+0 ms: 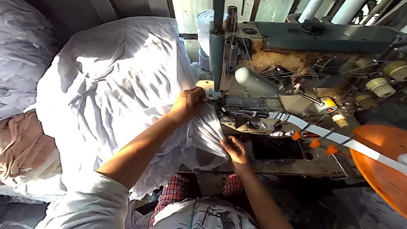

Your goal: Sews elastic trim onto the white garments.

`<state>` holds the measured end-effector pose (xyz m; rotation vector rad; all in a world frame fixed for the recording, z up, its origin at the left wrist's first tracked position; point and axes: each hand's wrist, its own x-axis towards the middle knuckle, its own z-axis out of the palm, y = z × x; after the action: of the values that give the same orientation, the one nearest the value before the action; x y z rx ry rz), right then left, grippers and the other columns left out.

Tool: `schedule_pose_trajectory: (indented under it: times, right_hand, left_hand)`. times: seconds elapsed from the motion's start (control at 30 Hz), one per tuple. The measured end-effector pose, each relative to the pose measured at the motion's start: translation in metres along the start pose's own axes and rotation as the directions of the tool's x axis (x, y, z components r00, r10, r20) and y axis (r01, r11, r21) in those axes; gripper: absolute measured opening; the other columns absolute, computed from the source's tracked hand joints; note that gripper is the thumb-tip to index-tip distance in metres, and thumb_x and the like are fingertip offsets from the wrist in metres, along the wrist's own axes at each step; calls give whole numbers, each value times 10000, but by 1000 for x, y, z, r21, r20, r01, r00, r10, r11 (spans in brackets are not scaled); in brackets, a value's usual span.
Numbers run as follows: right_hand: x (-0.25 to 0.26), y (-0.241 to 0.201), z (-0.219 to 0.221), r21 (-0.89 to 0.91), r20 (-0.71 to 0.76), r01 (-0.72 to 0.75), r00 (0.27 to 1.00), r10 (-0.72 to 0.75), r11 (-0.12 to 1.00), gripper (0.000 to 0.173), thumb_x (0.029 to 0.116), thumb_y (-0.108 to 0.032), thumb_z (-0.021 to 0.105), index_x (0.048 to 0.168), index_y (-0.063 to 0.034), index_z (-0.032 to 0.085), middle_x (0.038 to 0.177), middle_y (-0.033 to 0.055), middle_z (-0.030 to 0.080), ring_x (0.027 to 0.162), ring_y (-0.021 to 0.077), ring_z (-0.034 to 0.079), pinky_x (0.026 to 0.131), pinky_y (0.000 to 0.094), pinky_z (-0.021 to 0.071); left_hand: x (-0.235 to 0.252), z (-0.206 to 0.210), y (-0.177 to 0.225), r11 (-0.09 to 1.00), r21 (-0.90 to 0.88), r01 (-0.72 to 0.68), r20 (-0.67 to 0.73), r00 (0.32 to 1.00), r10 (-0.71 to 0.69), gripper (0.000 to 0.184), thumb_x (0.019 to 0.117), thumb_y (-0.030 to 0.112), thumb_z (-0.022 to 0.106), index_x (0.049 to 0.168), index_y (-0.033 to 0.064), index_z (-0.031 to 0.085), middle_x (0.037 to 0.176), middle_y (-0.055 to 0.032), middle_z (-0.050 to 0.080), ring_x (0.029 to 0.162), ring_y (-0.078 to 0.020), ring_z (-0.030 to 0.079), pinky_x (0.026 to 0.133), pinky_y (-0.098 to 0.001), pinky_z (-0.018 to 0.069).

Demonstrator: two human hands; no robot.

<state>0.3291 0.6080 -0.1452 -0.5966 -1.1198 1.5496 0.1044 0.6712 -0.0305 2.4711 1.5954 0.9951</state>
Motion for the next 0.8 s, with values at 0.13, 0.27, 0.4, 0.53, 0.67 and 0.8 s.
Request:
schedule_pose_trajectory:
  times: [0.13, 0.27, 0.4, 0.53, 0.67, 0.8]
  right_hand:
    - [5, -4, 8, -128, -29, 97, 994, -101, 987, 73, 969, 8, 601, 963, -3, 672, 831, -39, 693, 779, -6, 654, 764, 188, 562]
    - [4, -3, 8, -105, -10, 93, 995, -95, 990, 80, 927, 35, 632, 960, -30, 664, 827, -48, 695, 757, -6, 655, 725, 182, 564]
    - [-1, -1, 6, -119, -2, 109, 994, -110, 987, 66, 908, 22, 657, 941, -28, 684, 810, -43, 692, 718, -2, 644, 678, 182, 555]
    - [-20, -10, 5, -77, 4, 74, 997, -74, 994, 88, 877, 9, 695, 876, -79, 697, 767, -71, 694, 690, -14, 645, 678, 174, 559]
    - [-21, -10, -2, -61, -82, 47, 995, -52, 997, 106, 917, 20, 648, 896, -61, 712, 787, -56, 699, 715, -7, 646, 709, 179, 559]
    - [-18, -11, -2, -6, -102, 49, 994, -50, 999, 126, 930, 38, 622, 916, -51, 710, 800, -41, 710, 714, 1, 655, 693, 178, 563]
  left_hand:
    - [-9, 0, 1, 970, 139, -201, -167, 960, 223, 197, 991, 127, 590, 1005, -41, 692, 1051, -215, 704, 983, -374, 688, 866, -519, 534]
    - [-33, -6, 44, 918, 243, -314, -110, 931, 348, 224, 992, 88, 530, 1007, -14, 730, 1116, -181, 713, 1065, -356, 672, 883, -515, 523]
    - [-53, 20, 56, 929, 350, -123, 48, 992, 114, 346, 1021, 237, 563, 1180, -36, 705, 1255, -205, 681, 1178, -371, 651, 930, -530, 526]
    - [-64, 39, 58, 936, 336, -101, 20, 995, 100, 449, 1055, 316, 464, 1260, -16, 686, 1340, -188, 649, 1309, -347, 580, 1101, -514, 431]
    - [-59, 45, 58, 941, 322, -102, 23, 995, 100, 475, 1053, 360, 461, 1319, 27, 671, 1368, -154, 638, 1318, -324, 567, 1098, -486, 426]
    - [-52, 48, 53, 950, 300, -84, -1, 996, 89, 469, 1054, 371, 461, 1318, 51, 681, 1394, -125, 633, 1347, -297, 549, 1118, -474, 407]
